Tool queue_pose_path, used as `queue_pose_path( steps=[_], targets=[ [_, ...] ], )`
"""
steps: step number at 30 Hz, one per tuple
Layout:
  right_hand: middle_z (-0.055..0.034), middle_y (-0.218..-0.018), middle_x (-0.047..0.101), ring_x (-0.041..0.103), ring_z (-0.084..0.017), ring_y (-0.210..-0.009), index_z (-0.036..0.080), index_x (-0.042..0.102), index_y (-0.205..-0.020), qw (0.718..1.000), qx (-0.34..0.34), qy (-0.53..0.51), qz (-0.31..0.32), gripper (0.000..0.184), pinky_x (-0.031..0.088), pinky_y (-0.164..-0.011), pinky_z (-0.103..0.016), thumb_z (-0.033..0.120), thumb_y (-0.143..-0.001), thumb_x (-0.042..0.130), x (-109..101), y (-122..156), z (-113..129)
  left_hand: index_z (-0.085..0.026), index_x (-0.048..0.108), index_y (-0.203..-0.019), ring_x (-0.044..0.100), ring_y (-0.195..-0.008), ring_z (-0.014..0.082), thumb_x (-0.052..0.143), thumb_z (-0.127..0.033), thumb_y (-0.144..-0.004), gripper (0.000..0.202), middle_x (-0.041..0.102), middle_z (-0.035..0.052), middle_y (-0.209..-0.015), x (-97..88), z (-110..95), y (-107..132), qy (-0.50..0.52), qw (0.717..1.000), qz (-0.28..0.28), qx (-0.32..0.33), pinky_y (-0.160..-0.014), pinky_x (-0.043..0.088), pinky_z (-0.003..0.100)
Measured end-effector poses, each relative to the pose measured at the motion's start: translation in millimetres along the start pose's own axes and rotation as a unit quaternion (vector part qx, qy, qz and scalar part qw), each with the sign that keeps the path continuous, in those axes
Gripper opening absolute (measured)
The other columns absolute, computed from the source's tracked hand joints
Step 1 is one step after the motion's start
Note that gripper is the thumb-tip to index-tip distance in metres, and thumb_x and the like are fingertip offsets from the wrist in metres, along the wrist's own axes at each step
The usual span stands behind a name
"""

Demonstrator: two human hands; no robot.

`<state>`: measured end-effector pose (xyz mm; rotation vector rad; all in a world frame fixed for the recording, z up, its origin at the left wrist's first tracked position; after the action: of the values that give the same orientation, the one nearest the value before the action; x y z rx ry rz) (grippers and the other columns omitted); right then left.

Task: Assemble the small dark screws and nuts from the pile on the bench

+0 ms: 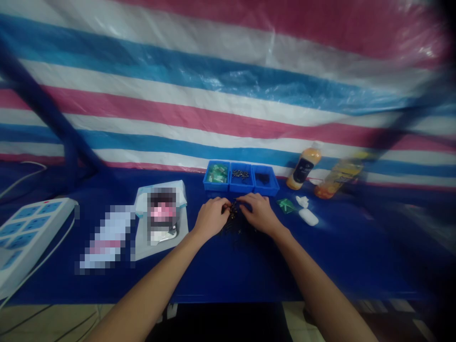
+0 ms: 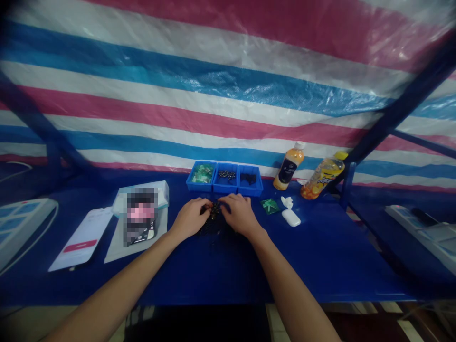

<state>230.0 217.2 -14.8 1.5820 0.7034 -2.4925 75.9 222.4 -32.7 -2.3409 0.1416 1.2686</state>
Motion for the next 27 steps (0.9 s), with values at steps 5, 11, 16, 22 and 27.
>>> queue_pose_path(
  steps=[5,11,16,22,27],
  targets=[
    [-0.0104,-0.108,0.067,0.049,-0.030,-0.106,0.024,0.071,-0.105,0.990,0.063,0.126,-0.010,0.026,0.032,-0.088,-0.044,0.027,-0.093,0.049,-27.9,-72.2,-27.7,-0.023,0.068,-0.093,0.063,-0.085,0.0221,0.056,-0.017,-0.084,0.017,0.068,0.0038,-0.090,1.1,1.5,-0.8,0.013,1.000,0.017,-0.012,-0.074,0.046,0.032],
    [-0.0161,-0.113,0.066,0.048,-0.033,-0.117,0.017,0.069,-0.108,0.948,0.099,0.255,0.162,0.029,0.024,-0.100,-0.054,0.018,-0.084,0.054,4.5,-133.3,-40.2,-0.024,0.067,-0.097,0.061,-0.090,0.0212,0.055,-0.021,-0.086,0.016,0.068,0.0028,-0.094,1.0,1.2,-0.3,0.007,0.998,0.041,-0.037,-0.081,0.044,0.031],
    [-0.0181,-0.119,0.063,0.047,-0.035,-0.122,0.016,0.068,-0.113,0.931,0.116,0.294,0.184,0.033,0.018,-0.102,-0.055,0.015,-0.084,0.053,17.9,-138.0,-40.6,-0.024,0.066,-0.095,0.061,-0.089,0.0213,0.055,-0.023,-0.087,0.014,0.067,0.0027,-0.092,-0.4,-2.1,1.0,0.011,0.999,0.043,-0.032,-0.079,0.043,0.031],
    [-0.0169,-0.118,0.064,0.046,-0.035,-0.123,0.018,0.069,-0.112,0.924,0.101,0.314,0.196,0.031,0.013,-0.103,-0.054,0.018,-0.083,0.057,17.9,-140.8,-33.2,-0.023,0.067,-0.095,0.062,-0.089,0.0226,0.055,-0.025,-0.087,0.015,0.067,0.0040,-0.092,-3.5,-5.3,1.3,0.011,0.998,0.047,-0.037,-0.079,0.044,0.033],
    [-0.0162,-0.114,0.066,0.052,-0.032,-0.117,0.017,0.068,-0.110,0.924,0.094,0.306,0.210,0.030,0.019,-0.101,-0.052,0.014,-0.084,0.054,17.8,-141.7,-33.7,-0.023,0.067,-0.097,0.062,-0.089,0.0230,0.056,-0.026,-0.087,0.015,0.067,0.0042,-0.092,-1.2,-4.8,0.8,0.015,0.998,0.050,-0.032,-0.079,0.044,0.034]
  ],
)
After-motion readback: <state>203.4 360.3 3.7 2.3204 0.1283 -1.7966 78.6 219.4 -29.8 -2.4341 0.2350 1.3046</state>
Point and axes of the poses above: each hand's wrist, its own y-axis away from the middle knuckle, its own x-axis out of the palm, z = x × y, the point moved 7 cm from there along -y, towards the middle knuckle
